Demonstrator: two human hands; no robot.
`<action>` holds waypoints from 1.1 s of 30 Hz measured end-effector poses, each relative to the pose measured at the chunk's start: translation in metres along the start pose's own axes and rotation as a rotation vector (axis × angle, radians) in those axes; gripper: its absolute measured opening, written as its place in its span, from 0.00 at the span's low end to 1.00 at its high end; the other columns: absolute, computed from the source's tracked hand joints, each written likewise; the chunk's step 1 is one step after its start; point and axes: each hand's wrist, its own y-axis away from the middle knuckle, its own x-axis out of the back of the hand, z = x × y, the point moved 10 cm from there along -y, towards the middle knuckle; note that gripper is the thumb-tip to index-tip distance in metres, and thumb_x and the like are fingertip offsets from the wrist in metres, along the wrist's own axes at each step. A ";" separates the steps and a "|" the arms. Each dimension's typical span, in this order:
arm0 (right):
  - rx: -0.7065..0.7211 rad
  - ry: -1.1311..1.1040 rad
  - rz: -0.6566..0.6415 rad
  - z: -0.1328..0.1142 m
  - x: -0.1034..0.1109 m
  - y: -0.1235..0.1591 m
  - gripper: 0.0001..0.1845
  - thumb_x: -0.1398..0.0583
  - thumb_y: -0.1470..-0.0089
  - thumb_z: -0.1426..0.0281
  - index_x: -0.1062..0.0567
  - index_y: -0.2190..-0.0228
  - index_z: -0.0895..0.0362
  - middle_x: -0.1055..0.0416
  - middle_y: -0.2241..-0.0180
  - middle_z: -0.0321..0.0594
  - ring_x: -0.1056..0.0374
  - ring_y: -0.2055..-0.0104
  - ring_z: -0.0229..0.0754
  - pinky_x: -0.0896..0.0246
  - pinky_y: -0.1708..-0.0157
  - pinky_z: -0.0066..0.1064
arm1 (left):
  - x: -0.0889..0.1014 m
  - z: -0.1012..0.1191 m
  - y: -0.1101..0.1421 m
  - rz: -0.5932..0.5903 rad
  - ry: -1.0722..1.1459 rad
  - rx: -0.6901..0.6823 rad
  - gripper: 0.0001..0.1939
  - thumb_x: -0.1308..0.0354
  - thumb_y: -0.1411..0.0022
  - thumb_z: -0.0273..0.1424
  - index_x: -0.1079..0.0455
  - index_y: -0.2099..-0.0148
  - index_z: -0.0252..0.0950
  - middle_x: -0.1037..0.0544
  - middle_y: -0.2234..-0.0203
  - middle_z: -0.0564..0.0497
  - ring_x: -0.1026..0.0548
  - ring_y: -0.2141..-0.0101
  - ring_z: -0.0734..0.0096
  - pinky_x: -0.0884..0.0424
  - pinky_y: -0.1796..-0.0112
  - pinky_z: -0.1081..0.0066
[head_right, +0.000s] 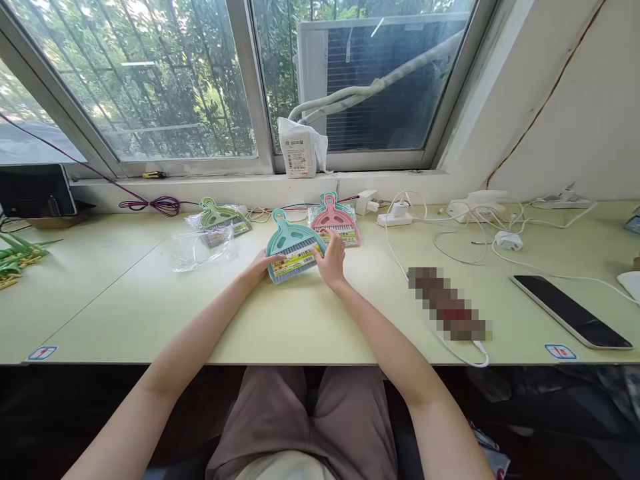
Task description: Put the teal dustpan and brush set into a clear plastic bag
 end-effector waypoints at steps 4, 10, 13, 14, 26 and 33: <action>-0.128 -0.154 0.101 0.010 0.010 -0.001 0.38 0.40 0.46 0.58 0.46 0.39 0.55 0.48 0.36 0.53 0.53 0.32 0.51 0.54 0.35 0.50 | 0.016 0.001 -0.004 0.124 0.059 -0.026 0.27 0.29 0.58 0.35 0.27 0.55 0.33 0.19 0.60 0.42 0.20 0.60 0.53 0.25 0.55 0.57; -0.624 -0.776 -0.181 0.010 -0.064 0.043 0.37 0.37 0.48 0.59 0.46 0.40 0.48 0.37 0.41 0.46 0.31 0.48 0.45 0.26 0.61 0.35 | 0.019 0.015 -0.002 0.188 0.067 -0.103 0.27 0.30 0.57 0.35 0.28 0.54 0.33 0.20 0.59 0.43 0.21 0.58 0.55 0.24 0.55 0.60; -0.626 -0.934 -0.329 -0.012 -0.086 0.053 0.26 0.37 0.46 0.65 0.38 0.48 0.50 0.27 0.51 0.41 0.26 0.57 0.40 0.26 0.67 0.29 | 0.014 0.018 0.001 0.192 0.033 -0.105 0.28 0.30 0.58 0.35 0.28 0.53 0.33 0.20 0.58 0.42 0.21 0.58 0.53 0.23 0.57 0.60; -0.628 -0.949 -0.334 -0.014 -0.087 0.053 0.22 0.38 0.46 0.67 0.36 0.51 0.51 0.25 0.55 0.40 0.25 0.60 0.39 0.26 0.67 0.28 | 0.013 0.018 0.002 0.193 0.021 -0.103 0.28 0.30 0.58 0.36 0.28 0.53 0.33 0.20 0.58 0.41 0.21 0.58 0.52 0.23 0.58 0.60; -0.722 -0.936 -0.273 0.000 -0.075 0.051 0.08 0.38 0.45 0.73 0.31 0.62 0.57 0.23 0.65 0.38 0.25 0.72 0.35 0.25 0.67 0.30 | 0.005 0.020 0.005 0.185 -0.036 -0.090 0.28 0.30 0.59 0.36 0.29 0.54 0.33 0.20 0.60 0.42 0.21 0.60 0.51 0.23 0.62 0.62; -0.736 -0.921 -0.264 0.003 -0.075 0.052 0.07 0.37 0.46 0.74 0.30 0.65 0.57 0.23 0.68 0.37 0.25 0.73 0.35 0.26 0.73 0.26 | 0.001 0.021 0.005 0.170 -0.013 -0.091 0.28 0.29 0.60 0.35 0.29 0.56 0.31 0.19 0.62 0.42 0.21 0.60 0.52 0.25 0.60 0.61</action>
